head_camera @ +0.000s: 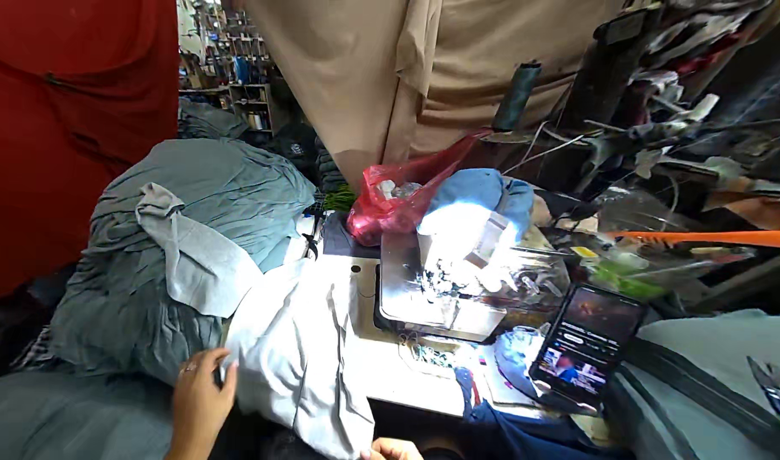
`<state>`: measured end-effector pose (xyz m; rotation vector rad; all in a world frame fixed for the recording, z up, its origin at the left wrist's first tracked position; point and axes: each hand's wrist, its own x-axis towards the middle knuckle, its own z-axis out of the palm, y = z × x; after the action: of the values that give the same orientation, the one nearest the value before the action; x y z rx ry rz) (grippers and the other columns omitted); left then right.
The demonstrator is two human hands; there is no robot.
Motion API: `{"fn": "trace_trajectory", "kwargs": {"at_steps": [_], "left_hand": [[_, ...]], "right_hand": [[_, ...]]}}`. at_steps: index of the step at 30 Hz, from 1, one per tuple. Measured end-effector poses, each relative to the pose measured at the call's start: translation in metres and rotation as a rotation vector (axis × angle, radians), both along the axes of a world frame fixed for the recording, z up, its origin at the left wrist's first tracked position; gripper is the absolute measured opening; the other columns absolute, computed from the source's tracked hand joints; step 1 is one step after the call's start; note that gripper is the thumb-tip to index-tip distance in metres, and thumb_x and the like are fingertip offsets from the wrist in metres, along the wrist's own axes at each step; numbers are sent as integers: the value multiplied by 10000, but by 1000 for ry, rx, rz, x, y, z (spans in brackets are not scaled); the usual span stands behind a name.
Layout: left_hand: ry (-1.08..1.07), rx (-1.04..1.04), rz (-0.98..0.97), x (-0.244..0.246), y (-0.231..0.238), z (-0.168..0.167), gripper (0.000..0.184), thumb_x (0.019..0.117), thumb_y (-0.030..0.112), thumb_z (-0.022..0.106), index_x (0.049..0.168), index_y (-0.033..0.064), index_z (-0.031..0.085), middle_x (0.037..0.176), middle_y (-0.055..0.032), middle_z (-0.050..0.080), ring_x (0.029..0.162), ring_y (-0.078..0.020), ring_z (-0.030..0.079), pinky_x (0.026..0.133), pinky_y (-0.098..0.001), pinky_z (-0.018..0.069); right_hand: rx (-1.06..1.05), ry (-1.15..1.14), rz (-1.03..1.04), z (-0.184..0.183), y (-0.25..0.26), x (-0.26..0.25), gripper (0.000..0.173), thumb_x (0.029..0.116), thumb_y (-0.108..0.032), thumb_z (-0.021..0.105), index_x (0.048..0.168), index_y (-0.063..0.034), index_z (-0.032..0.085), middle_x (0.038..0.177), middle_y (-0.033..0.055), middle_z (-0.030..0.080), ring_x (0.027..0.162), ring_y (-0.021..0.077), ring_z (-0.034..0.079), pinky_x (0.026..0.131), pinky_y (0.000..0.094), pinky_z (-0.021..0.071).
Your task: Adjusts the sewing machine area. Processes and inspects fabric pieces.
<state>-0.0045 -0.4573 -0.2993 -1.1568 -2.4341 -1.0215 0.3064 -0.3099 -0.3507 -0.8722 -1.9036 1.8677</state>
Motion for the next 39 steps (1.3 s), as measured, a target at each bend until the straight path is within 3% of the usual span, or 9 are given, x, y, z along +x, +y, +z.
{"fn": "trace_trajectory", "kwargs": {"at_steps": [3,7,13,20,23,25,28,34,39], "left_hand": [[123,-29,-296,-14,78,18,160,940,68,643,1015,24,777,1067,-161,747,1078,-376,690,999,-582,512],[-143,-175,-400,-24,189,38,227,1027,123,587,1129,-20,731,1121,-175,720,1066,-308,690,998,-493,530],[-329,-668,-232,-10,274,34,349,1032,322,570,1288,103,658,1303,-150,669,1233,-346,626,1003,-609,482],[-296,-657,-200,-19,264,53,296,1037,286,571,1210,92,713,1210,-153,710,1174,-343,660,985,-587,501],[-366,-450,-253,-15,254,87,284,1032,246,593,1177,28,705,1141,-189,717,1090,-347,686,963,-574,515],[-593,-46,-387,0,249,106,252,1047,173,595,1106,-62,663,982,-178,683,844,-247,675,821,-432,568],[-823,284,-620,41,251,125,210,1042,150,593,1077,-48,651,893,-100,692,758,-135,679,741,-332,597],[-27,-253,-846,100,246,92,282,1019,234,569,1147,71,760,1168,-122,727,1169,-268,653,1036,-458,499],[515,130,-765,127,225,39,270,976,225,570,1079,112,793,1113,-78,764,1057,-259,726,930,-450,583]], "right_hand": [[496,-84,-65,21,21,-14,243,950,-236,704,936,4,740,833,104,713,765,189,692,754,397,584],[799,-45,-208,46,50,-64,281,960,-267,657,993,5,719,840,104,720,713,190,702,671,346,595],[593,-452,-64,67,80,-125,470,1011,-445,555,1192,-23,656,1104,165,682,1062,287,665,926,450,519],[658,-284,-128,60,80,-111,331,1030,-281,527,1042,-13,722,990,149,701,969,252,680,886,399,525],[660,-102,-193,74,73,-96,252,962,-208,617,972,22,720,879,142,677,783,211,647,742,343,530],[518,147,-252,80,70,-80,191,908,-188,695,887,2,695,775,48,620,647,66,549,611,214,470],[208,405,-267,95,62,-43,45,903,-76,719,881,-41,701,778,-45,657,645,-23,578,600,155,508],[-102,263,-303,65,47,25,102,942,13,600,877,-36,661,678,-25,677,570,67,638,573,256,564],[-190,218,-356,35,36,38,80,923,65,611,941,-7,643,824,16,723,746,118,719,751,317,621]]}}
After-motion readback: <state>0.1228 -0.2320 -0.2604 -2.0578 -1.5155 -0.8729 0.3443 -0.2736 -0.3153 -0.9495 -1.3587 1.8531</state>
